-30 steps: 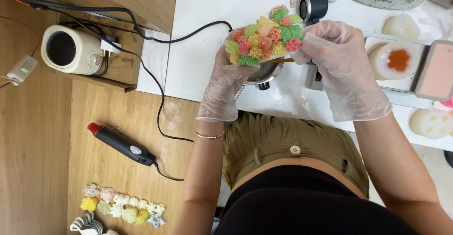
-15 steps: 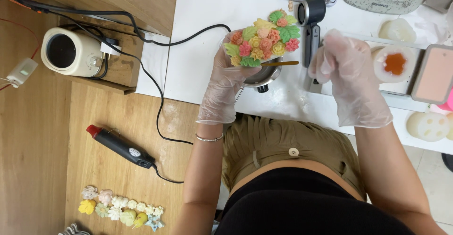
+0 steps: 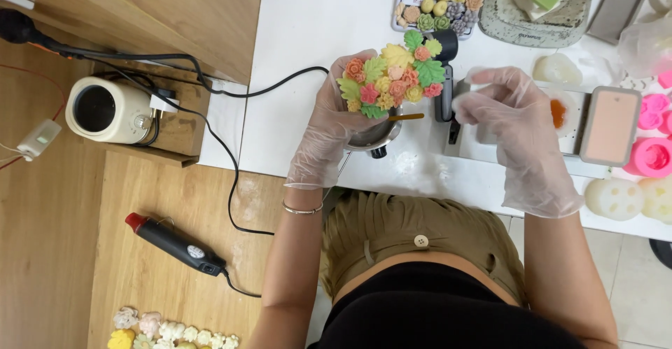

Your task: Decorating a finished candle with small wax floral elements using a clay tool and adhesive.

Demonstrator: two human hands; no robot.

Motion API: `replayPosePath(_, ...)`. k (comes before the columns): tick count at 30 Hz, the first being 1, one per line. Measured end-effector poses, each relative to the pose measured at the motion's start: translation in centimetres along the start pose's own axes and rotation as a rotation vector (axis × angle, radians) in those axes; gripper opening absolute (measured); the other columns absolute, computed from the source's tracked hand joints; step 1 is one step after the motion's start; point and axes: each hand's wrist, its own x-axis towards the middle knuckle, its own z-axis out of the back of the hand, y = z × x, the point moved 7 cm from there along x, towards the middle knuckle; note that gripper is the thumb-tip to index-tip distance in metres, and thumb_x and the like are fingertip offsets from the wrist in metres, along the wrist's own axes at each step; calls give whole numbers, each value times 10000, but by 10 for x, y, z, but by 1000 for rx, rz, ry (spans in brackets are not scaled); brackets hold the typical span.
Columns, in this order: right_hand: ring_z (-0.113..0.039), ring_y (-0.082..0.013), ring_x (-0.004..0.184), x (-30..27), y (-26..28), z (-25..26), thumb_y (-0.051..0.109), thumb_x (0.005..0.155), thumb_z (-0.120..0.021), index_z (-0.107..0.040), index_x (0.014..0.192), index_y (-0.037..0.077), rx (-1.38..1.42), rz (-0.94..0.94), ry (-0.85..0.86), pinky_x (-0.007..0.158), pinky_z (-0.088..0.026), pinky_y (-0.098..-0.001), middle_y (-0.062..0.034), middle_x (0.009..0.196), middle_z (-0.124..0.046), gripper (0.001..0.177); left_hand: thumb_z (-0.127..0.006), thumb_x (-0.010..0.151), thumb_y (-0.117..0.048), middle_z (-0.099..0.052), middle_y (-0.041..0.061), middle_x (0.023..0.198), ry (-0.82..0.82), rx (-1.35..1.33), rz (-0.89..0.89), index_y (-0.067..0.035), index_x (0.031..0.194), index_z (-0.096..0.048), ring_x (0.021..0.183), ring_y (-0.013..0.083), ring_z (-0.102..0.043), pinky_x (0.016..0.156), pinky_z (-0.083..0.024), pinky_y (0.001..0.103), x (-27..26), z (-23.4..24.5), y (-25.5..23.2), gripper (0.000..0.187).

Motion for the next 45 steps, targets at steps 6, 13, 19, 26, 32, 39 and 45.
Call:
replayPosePath(6, -477, -82, 493, 7, -14, 8, 113, 1034, -737, -512, 731, 101, 280, 167, 56, 474, -393, -249, -49, 709, -647, 378, -750, 792, 191, -587, 45, 1412, 151, -86, -44, -106, 1437, -517, 1327, 175, -569, 1150, -495, 342, 18, -5, 13, 747)
replayPosePath(13, -612, -166, 672, 11, -52, 26, 156, 1113, -702, -577, 896, 26, 200, 205, 57, 632, -507, -294, -83, 742, -610, 282, -746, 839, 184, -548, 70, 1463, 279, -108, -53, -86, 1447, -488, 1381, 206, -553, 1167, -525, 385, 35, -14, 23, 714)
replayPosePath(19, -739, -194, 953, -2, -23, 3, 209, 1026, -617, -619, 1304, 25, 431, 184, 210, 832, -580, -318, -124, 1098, -748, 333, -781, 847, 152, -544, 63, 1453, 292, -115, -22, -97, 1500, -432, 1355, 174, -543, 1141, -523, 355, 43, -23, 38, 781)
replayPosePath(26, -736, -205, 930, -6, -15, 3, 146, 976, -712, -646, 1251, -68, 376, 178, 135, 880, -601, -340, -141, 1082, -753, 355, -790, 766, 173, -556, 72, 1415, 286, -131, 69, -128, 1529, -389, 1280, 188, -582, 1092, -539, 363, 43, -30, 48, 914)
replayPosePath(32, -747, -210, 875, 6, -28, 12, 115, 979, -722, -640, 1175, -69, 406, 178, 71, 824, -610, -318, -158, 1049, -739, 280, -803, 777, 164, -549, 22, 1421, 265, -8, 29, -140, 1540, -399, 1335, 131, -528, 1164, -463, 321, 40, -35, 45, 915)
replayPosePath(39, -759, -208, 879, 8, -29, 13, 120, 942, -724, -628, 1211, -71, 404, 159, 90, 814, -614, -320, -156, 1079, -743, 344, -833, 812, 141, -548, -7, 1440, 285, 53, -47, -132, 1490, -485, 1381, 129, -498, 1221, -415, 310, 40, -38, 43, 810)
replayPosePath(45, -732, -187, 961, 6, -29, 15, 124, 945, -738, -596, 1315, -94, 353, 182, 118, 864, -596, -337, -132, 1162, -717, 452, -845, 781, 138, -534, -27, 1455, 306, 71, -102, -144, 1447, -510, 1399, 118, -488, 1239, -417, 320, 39, -38, 41, 797)
